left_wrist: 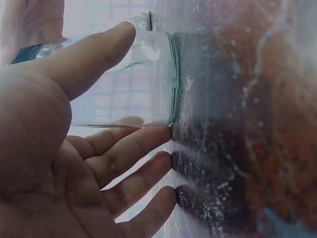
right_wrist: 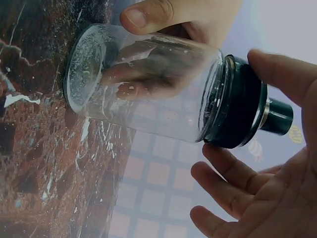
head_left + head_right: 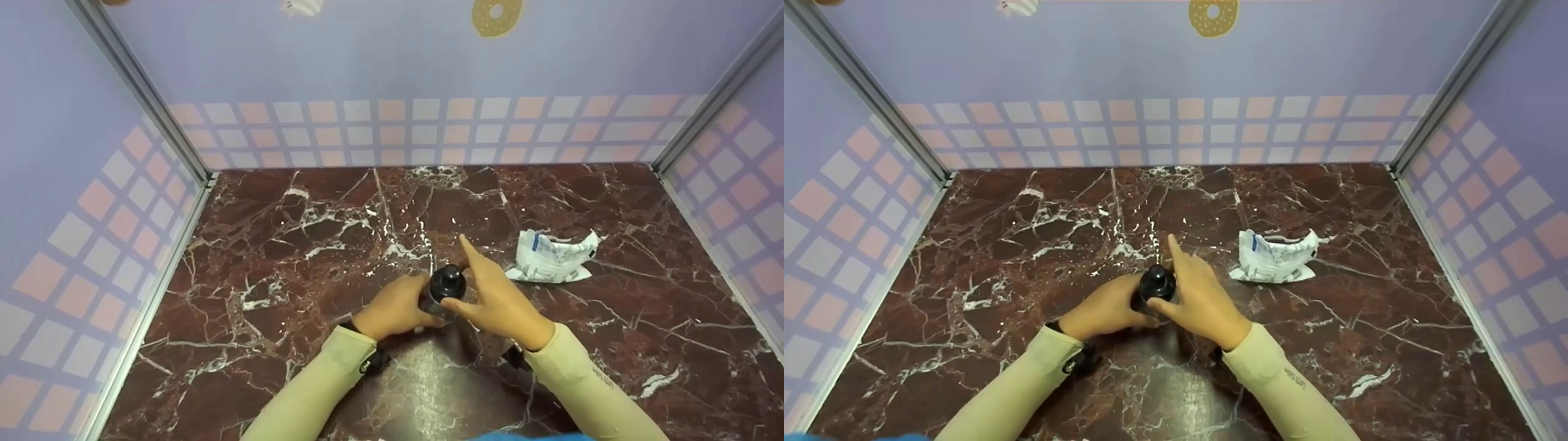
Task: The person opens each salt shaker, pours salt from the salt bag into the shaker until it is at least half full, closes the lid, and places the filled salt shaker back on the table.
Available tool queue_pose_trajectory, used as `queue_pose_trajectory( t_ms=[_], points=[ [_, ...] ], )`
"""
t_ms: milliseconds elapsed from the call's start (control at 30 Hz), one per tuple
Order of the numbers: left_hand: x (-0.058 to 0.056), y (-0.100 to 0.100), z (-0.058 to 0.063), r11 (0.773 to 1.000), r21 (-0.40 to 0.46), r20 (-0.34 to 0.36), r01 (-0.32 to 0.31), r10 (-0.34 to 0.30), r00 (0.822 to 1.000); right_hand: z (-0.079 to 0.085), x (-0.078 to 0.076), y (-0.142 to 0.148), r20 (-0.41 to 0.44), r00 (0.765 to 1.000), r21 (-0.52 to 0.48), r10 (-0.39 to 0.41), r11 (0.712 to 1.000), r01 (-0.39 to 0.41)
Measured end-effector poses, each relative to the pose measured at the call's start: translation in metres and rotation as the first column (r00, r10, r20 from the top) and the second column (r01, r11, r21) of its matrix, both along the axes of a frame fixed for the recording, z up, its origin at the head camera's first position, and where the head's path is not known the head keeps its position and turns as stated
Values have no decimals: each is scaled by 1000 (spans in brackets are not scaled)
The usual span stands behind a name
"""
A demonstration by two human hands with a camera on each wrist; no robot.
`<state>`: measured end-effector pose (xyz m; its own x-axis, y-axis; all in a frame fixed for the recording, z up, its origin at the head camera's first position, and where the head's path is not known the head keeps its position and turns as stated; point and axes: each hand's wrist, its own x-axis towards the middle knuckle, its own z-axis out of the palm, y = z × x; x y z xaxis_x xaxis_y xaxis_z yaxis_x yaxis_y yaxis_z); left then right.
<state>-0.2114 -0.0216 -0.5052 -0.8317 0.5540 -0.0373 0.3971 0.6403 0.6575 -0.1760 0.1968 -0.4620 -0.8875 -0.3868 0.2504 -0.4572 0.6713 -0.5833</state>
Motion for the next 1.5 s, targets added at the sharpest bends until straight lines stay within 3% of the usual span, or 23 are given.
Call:
queue_pose_trajectory(
  t_ms=[433, 767, 1233, 1500],
  points=[
    [0, -4, -1, 1000, 19, 12, -6, 6, 1000, 3, -1, -3, -48, 993, -11, 110, 994, -111],
    [2, -6, 0, 1000, -15, -18, -12, 12, 1000, 2, -1, -4, -80, 997, 31, -4, 999, 7],
    [2, -4, -4, 1000, 4, -10, 10, -10, 1000, 0, 3, -4, -54, 998, -24, 22, 999, -23],
    [0, 0, -1, 1000, -26, -8, 0, 0, 1000, 4, 1, -1, -146, 989, -76, 8, 997, -19]
  ],
)
